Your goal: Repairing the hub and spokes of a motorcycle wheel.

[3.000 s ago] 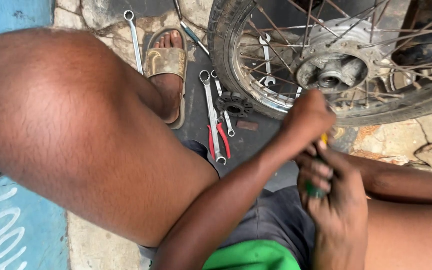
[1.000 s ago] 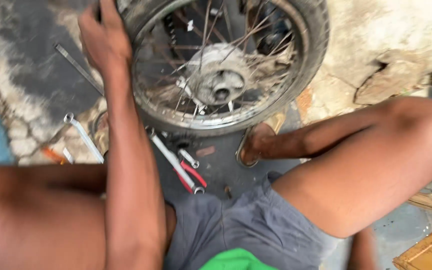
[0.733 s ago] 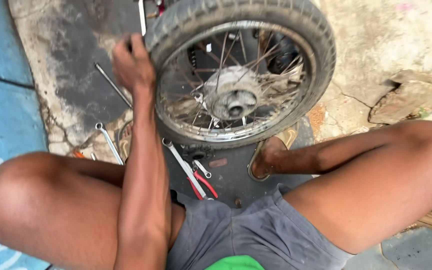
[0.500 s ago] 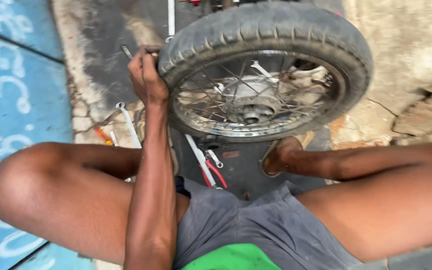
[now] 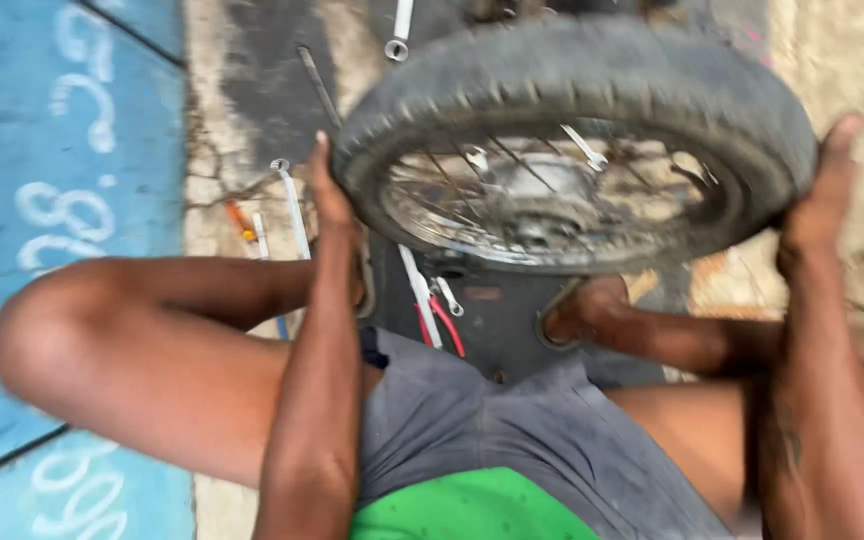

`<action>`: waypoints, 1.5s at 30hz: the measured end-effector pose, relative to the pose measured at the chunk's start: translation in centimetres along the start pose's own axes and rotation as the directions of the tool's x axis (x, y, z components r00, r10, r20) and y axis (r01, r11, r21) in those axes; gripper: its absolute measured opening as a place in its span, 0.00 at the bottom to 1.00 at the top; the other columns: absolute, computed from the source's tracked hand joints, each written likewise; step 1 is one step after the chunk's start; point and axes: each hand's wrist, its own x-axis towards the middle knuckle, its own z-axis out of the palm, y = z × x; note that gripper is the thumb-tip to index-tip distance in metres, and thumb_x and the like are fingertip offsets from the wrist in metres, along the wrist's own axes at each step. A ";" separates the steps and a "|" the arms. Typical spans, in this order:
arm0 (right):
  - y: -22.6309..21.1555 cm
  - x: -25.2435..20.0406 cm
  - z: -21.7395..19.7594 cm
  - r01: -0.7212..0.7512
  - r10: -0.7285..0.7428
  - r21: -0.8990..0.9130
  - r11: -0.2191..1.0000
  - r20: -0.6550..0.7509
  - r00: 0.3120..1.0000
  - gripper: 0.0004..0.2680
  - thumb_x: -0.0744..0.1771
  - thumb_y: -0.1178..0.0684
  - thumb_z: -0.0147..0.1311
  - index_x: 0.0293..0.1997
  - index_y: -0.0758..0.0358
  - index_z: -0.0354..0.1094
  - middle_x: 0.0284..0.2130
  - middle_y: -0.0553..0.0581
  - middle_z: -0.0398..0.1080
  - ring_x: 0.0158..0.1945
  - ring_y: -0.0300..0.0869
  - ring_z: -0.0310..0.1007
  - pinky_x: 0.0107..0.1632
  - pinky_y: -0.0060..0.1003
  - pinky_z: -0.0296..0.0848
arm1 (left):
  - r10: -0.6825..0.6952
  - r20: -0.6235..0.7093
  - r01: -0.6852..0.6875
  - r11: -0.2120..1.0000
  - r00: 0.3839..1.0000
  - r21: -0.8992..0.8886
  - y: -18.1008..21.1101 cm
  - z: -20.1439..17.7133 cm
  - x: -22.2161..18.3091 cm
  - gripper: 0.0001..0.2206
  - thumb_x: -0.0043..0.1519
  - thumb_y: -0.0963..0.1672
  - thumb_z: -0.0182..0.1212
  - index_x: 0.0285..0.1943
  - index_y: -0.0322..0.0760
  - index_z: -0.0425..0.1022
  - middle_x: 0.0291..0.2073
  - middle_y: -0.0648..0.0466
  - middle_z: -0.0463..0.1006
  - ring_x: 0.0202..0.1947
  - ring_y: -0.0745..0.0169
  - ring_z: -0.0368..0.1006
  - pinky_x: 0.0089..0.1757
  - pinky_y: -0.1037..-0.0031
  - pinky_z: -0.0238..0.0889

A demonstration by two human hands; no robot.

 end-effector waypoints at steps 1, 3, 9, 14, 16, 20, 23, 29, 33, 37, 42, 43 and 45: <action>3.7 0.8 -2.7 0.010 -0.011 -0.014 1.000 -0.057 0.998 0.29 0.73 0.29 0.35 0.65 0.70 0.68 0.56 0.58 0.76 0.59 0.47 0.76 0.65 0.42 0.73 | -0.021 0.055 0.021 1.000 0.998 0.006 1.3 0.7 -0.2 0.26 0.60 0.61 0.55 0.60 0.52 0.70 0.55 0.58 0.72 0.59 0.54 0.65 0.61 0.52 0.52; 10.9 2.9 -8.5 0.191 -0.135 0.122 0.974 -0.365 0.921 0.20 0.76 0.41 0.47 0.72 0.68 0.66 0.63 0.60 0.70 0.66 0.44 0.75 0.68 0.40 0.72 | 0.043 0.201 -0.022 0.994 0.979 -0.105 3.6 1.3 -0.7 0.24 0.57 0.58 0.53 0.48 0.39 0.77 0.41 0.46 0.79 0.48 0.41 0.74 0.50 0.47 0.70; 1.3 -4.9 -0.1 0.250 -0.271 -0.122 0.960 -0.209 0.940 0.26 0.76 0.31 0.41 0.32 0.68 0.61 0.23 0.58 0.62 0.27 0.50 0.66 0.32 0.48 0.65 | 0.248 0.126 -0.238 0.967 0.961 -0.089 7.2 0.6 -1.5 0.17 0.55 0.55 0.54 0.41 0.44 0.70 0.41 0.52 0.79 0.45 0.57 0.81 0.39 0.52 0.81; -2.7 -8.8 2.0 0.412 -0.415 -0.051 0.910 -0.093 0.905 0.25 0.76 0.34 0.38 0.47 0.75 0.67 0.39 0.68 0.73 0.43 0.52 0.74 0.51 0.47 0.75 | 0.449 0.196 -0.339 0.842 0.872 -0.421 11.2 0.3 -3.1 0.17 0.63 0.52 0.54 0.42 0.35 0.76 0.36 0.47 0.77 0.40 0.48 0.78 0.45 0.53 0.71; -2.7 -8.3 3.1 0.464 -0.467 -0.072 0.883 -0.032 0.884 0.24 0.76 0.35 0.37 0.46 0.76 0.65 0.41 0.70 0.71 0.45 0.53 0.73 0.56 0.45 0.74 | 0.600 0.261 -0.423 0.753 0.756 -0.503 11.5 -0.2 -2.8 0.18 0.68 0.52 0.53 0.41 0.32 0.76 0.34 0.45 0.76 0.38 0.48 0.77 0.49 0.54 0.71; -1.5 -8.7 6.0 0.466 -0.482 -0.305 0.831 0.026 0.876 0.26 0.76 0.32 0.36 0.44 0.73 0.70 0.40 0.68 0.74 0.44 0.50 0.76 0.55 0.45 0.75 | 0.436 0.174 -0.287 0.793 0.883 -0.537 5.8 -4.6 0.9 0.14 0.63 0.49 0.58 0.38 0.32 0.78 0.34 0.43 0.80 0.40 0.47 0.80 0.56 0.48 0.76; -1.1 -8.7 7.1 0.378 -0.409 -0.249 0.892 -0.084 0.909 0.22 0.76 0.36 0.42 0.45 0.71 0.71 0.48 0.65 0.74 0.53 0.49 0.74 0.60 0.46 0.71 | 0.254 0.227 -0.131 0.885 0.940 -0.448 4.5 -4.9 2.0 0.13 0.59 0.45 0.62 0.49 0.35 0.77 0.44 0.47 0.81 0.49 0.52 0.79 0.58 0.54 0.74; 1.7 -6.0 10.5 -0.229 0.317 0.283 0.931 -0.319 0.893 0.14 0.66 0.43 0.59 0.53 0.52 0.67 0.51 0.57 0.67 0.55 0.46 0.65 0.52 0.46 0.69 | -0.126 0.222 0.167 0.969 0.967 -0.180 4.2 -2.7 -3.0 0.33 0.55 0.45 0.61 0.74 0.38 0.64 0.56 0.45 0.78 0.56 0.45 0.75 0.55 0.55 0.75; 9.1 -3.9 10.2 -0.558 0.542 -0.220 0.800 -0.132 0.830 0.21 0.62 0.34 0.54 0.54 0.55 0.70 0.49 0.63 0.74 0.47 0.48 0.75 0.49 0.50 0.74 | -0.219 0.371 0.313 0.924 0.902 -0.217 1.5 -1.4 -1.7 0.30 0.59 0.48 0.61 0.71 0.33 0.66 0.51 0.40 0.78 0.45 0.45 0.78 0.47 0.57 0.77; 8.6 -6.1 14.3 -0.254 0.563 -0.780 0.572 0.149 0.813 0.29 0.65 0.26 0.51 0.59 0.65 0.73 0.51 0.68 0.78 0.53 0.52 0.78 0.57 0.50 0.74 | -0.275 0.363 0.382 0.885 0.890 -0.268 2.3 -1.9 -3.7 0.28 0.55 0.48 0.57 0.65 0.32 0.69 0.48 0.41 0.82 0.41 0.47 0.83 0.41 0.61 0.78; 8.6 -7.0 17.4 -0.021 0.696 -0.901 0.434 0.321 0.642 0.37 0.64 0.25 0.52 0.74 0.63 0.46 0.56 0.73 0.67 0.57 0.58 0.71 0.60 0.52 0.67 | -0.275 0.285 0.339 0.917 0.918 -0.208 2.5 -1.5 -2.7 0.25 0.58 0.47 0.59 0.60 0.23 0.73 0.42 0.34 0.83 0.39 0.47 0.83 0.40 0.66 0.80; 8.6 -7.6 17.0 -0.035 0.700 -0.904 0.426 0.305 0.645 0.37 0.64 0.25 0.52 0.74 0.63 0.46 0.56 0.73 0.67 0.57 0.58 0.71 0.60 0.52 0.67 | -0.286 0.296 0.353 0.913 0.911 -0.204 1.9 -1.7 -2.3 0.25 0.58 0.47 0.59 0.60 0.23 0.73 0.42 0.34 0.83 0.39 0.47 0.83 0.40 0.66 0.80; 8.4 -7.8 16.3 0.030 0.619 -0.912 0.409 0.301 0.725 0.35 0.63 0.33 0.60 0.72 0.65 0.48 0.51 0.73 0.72 0.52 0.57 0.76 0.58 0.52 0.72 | -0.317 0.387 0.444 0.844 0.866 -0.301 0.9 -1.4 -0.8 0.25 0.63 0.48 0.62 0.61 0.18 0.74 0.41 0.34 0.81 0.36 0.48 0.80 0.38 0.65 0.79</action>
